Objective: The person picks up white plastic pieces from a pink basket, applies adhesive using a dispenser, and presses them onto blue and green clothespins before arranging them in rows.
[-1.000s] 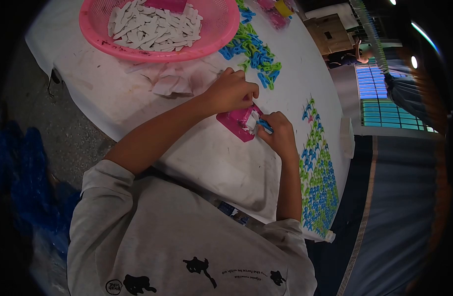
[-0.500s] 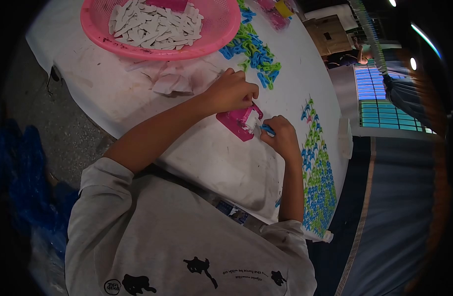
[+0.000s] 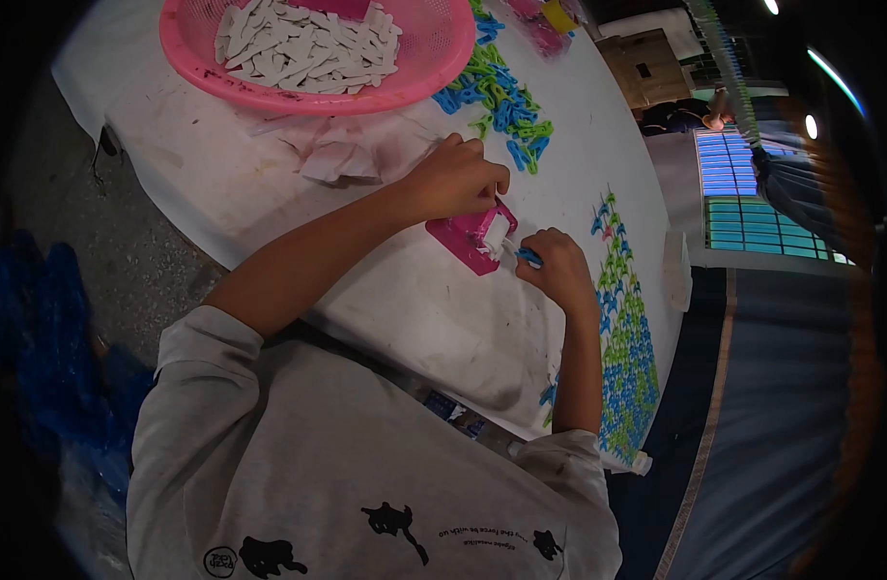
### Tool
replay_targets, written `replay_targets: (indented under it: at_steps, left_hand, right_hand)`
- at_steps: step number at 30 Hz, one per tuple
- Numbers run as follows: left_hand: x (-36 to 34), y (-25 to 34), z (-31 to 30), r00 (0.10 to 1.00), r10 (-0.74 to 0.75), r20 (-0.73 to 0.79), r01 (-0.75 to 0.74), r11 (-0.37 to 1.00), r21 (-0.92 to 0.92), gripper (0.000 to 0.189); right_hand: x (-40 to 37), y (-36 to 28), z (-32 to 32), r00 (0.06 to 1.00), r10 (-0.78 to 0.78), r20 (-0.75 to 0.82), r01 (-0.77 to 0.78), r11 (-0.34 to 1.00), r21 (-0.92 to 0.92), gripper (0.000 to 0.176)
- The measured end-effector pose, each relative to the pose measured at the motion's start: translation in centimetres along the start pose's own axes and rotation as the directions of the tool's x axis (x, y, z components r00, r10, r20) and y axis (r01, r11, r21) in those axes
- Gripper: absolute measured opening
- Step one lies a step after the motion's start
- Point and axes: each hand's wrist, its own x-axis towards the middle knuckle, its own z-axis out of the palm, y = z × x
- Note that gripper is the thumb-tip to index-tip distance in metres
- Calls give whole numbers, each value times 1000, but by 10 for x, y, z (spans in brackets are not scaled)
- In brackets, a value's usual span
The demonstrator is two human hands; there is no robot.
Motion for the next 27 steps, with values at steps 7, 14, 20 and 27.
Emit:
replay_targets:
  at_steps: [7, 14, 20, 27]
  left_hand:
    - [0, -1, -1, 1000, -1, 18, 1, 1000, -4, 13]
    - [1, 2, -6, 992, -47, 113, 45, 999, 23, 15]
    - [0, 1, -5, 1000, -3, 28, 3, 1000, -4, 13]
    - [2, 4, -10, 988, -66, 140, 67, 998, 2, 17]
  right_hand:
    - [1, 3, 2, 1000, 2, 19, -1, 1000, -29, 17]
    - [-1, -7, -6, 992, 64, -105, -54, 994, 90, 20]
    - [-8, -15, 2, 901, 275, -336, -128, 908, 400, 18]
    - [-22, -11, 30, 819, 489, -299, -98, 633, 768, 16]
